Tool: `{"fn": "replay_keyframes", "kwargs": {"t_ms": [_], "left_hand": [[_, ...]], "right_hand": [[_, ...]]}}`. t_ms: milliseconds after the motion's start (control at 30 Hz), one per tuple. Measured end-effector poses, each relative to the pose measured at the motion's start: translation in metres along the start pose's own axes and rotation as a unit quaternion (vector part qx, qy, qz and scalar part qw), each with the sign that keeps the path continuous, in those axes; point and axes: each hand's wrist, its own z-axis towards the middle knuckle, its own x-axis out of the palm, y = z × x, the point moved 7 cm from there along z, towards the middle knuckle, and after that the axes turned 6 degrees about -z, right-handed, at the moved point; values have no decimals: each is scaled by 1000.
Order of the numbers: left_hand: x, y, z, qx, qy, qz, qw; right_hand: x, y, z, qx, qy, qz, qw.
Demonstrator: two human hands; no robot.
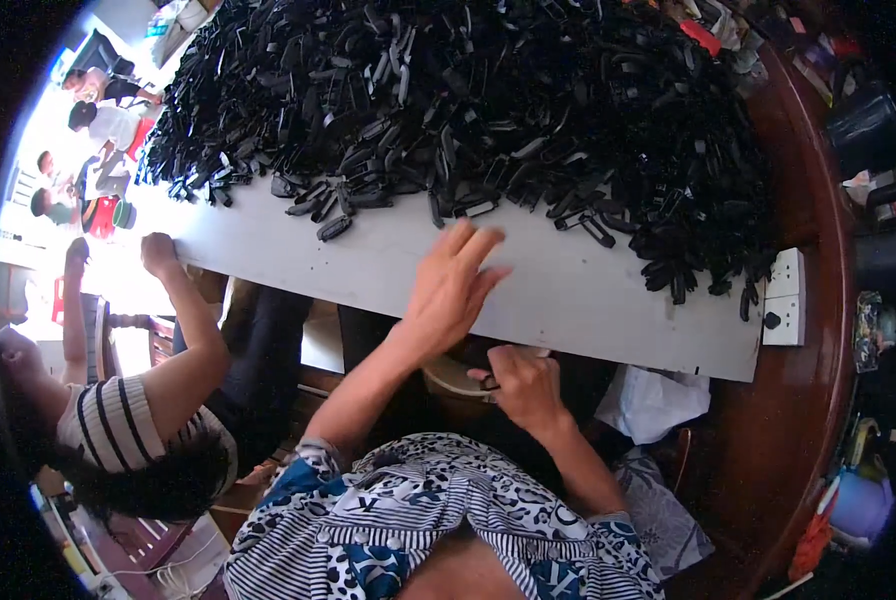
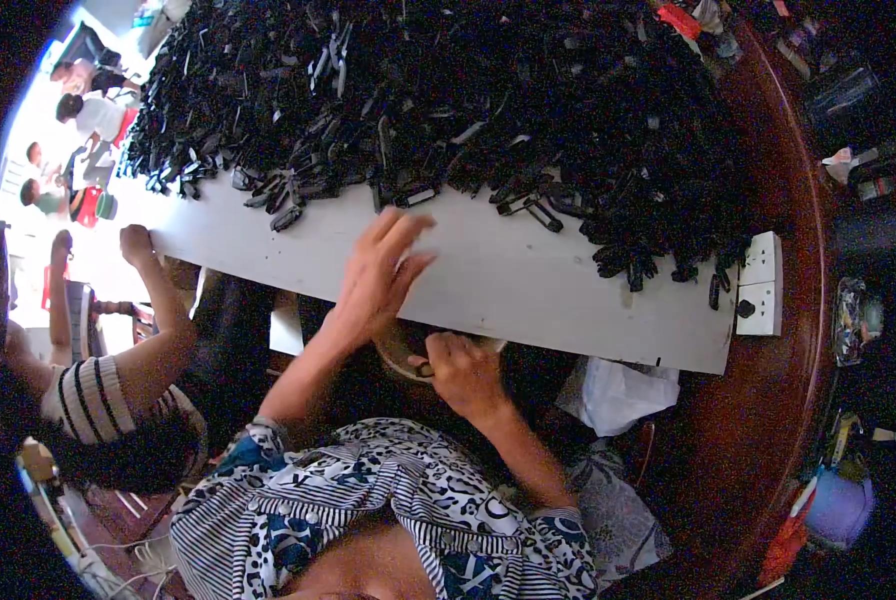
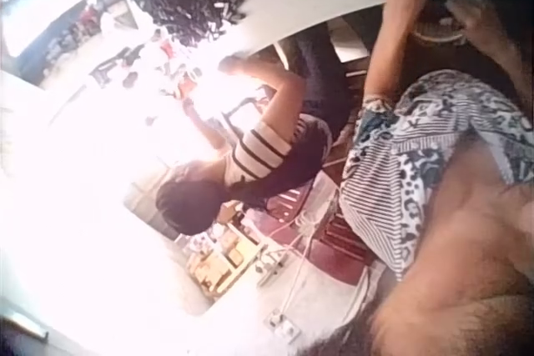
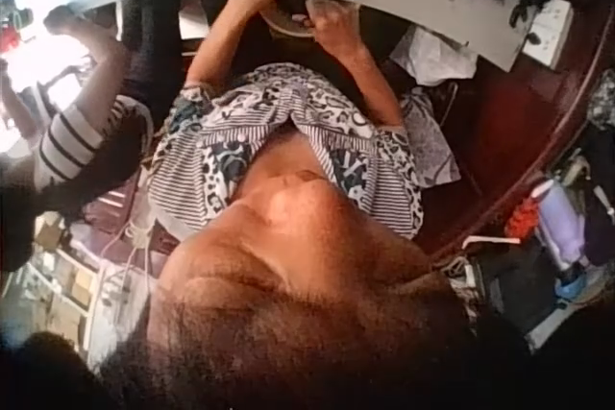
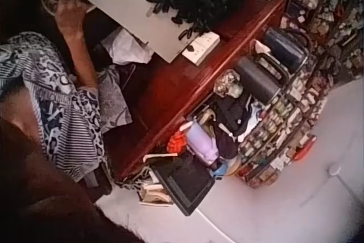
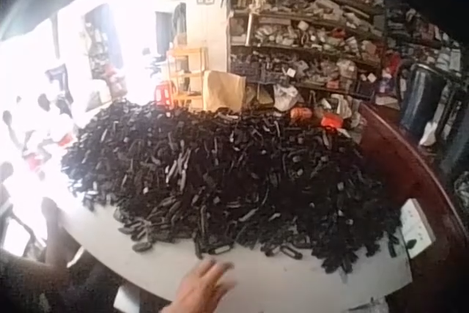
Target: Assembling small black plastic components by hand at a manufacturing workbench.
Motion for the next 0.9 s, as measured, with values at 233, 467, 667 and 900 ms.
{"fn": "replay_keyframes", "kwargs": {"t_ms": [233, 467, 667, 900], "left_hand": [[51, -2, 88, 199, -75, 210, 954], [70, 6, 76, 222, -25, 258, 940], [58, 4, 40, 217, 4, 260, 941], [30, 12, 16, 157, -5, 151, 976]], "right_hand": [[29, -2, -7, 71, 146, -6, 987], [-2, -13, -8, 61, 12, 211, 975], [-29, -45, 14, 209, 16, 340, 917], [-38, -79, 22, 266, 4, 360, 894]]}}
